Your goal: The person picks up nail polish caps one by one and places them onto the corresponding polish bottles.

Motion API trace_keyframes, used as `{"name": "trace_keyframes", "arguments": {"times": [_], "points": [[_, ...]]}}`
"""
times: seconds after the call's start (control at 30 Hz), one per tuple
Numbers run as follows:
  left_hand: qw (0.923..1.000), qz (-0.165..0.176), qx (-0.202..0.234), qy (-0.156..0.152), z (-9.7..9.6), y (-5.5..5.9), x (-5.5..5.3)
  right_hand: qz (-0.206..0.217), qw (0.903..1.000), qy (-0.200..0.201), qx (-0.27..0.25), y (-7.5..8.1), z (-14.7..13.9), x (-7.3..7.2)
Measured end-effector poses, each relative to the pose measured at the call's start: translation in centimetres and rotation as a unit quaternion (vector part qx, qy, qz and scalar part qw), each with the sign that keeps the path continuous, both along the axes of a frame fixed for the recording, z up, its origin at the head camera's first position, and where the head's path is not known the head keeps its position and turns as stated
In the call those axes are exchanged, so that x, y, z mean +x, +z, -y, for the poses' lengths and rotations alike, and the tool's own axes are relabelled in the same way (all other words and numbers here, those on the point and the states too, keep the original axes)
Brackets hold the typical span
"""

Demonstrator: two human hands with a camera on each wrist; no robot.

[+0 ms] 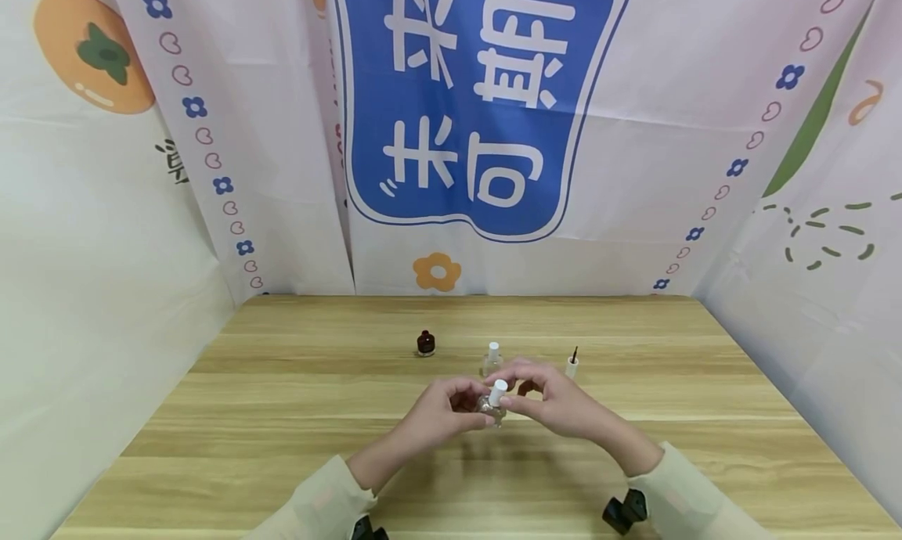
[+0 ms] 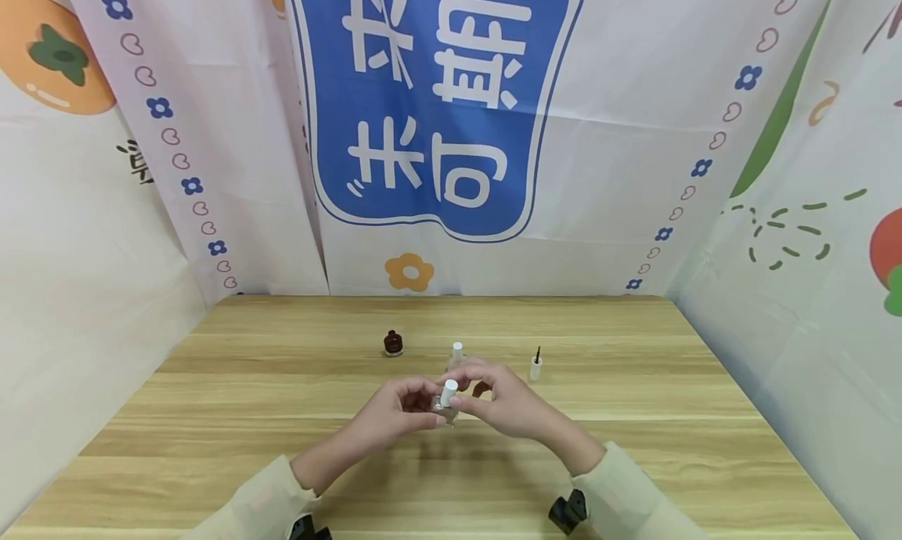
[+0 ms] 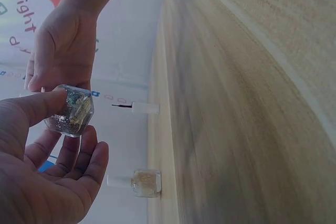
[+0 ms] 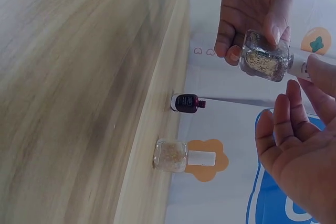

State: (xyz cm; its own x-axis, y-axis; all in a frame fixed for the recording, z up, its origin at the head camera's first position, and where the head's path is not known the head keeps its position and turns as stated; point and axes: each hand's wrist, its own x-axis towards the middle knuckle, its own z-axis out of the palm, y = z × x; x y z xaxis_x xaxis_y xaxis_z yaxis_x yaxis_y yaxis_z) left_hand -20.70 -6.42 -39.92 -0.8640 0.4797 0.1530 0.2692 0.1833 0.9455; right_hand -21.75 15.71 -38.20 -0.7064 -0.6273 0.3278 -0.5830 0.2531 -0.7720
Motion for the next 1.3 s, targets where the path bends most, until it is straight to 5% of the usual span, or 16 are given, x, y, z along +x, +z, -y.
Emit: {"name": "trace_keyframes", "arguments": {"times": [0.63,1.3], "points": [[1.0000,-0.005,0.004,0.005,-0.1,-0.2,-0.1,0.029,0.9907,-0.129,-0.032,-0.4,1.4,0.8],[0.9998,-0.003,0.016,0.010,-0.1,-0.2,0.1,0.024,0.9890,-0.140,-0.041,-0.7,1.7,0.8]]}}
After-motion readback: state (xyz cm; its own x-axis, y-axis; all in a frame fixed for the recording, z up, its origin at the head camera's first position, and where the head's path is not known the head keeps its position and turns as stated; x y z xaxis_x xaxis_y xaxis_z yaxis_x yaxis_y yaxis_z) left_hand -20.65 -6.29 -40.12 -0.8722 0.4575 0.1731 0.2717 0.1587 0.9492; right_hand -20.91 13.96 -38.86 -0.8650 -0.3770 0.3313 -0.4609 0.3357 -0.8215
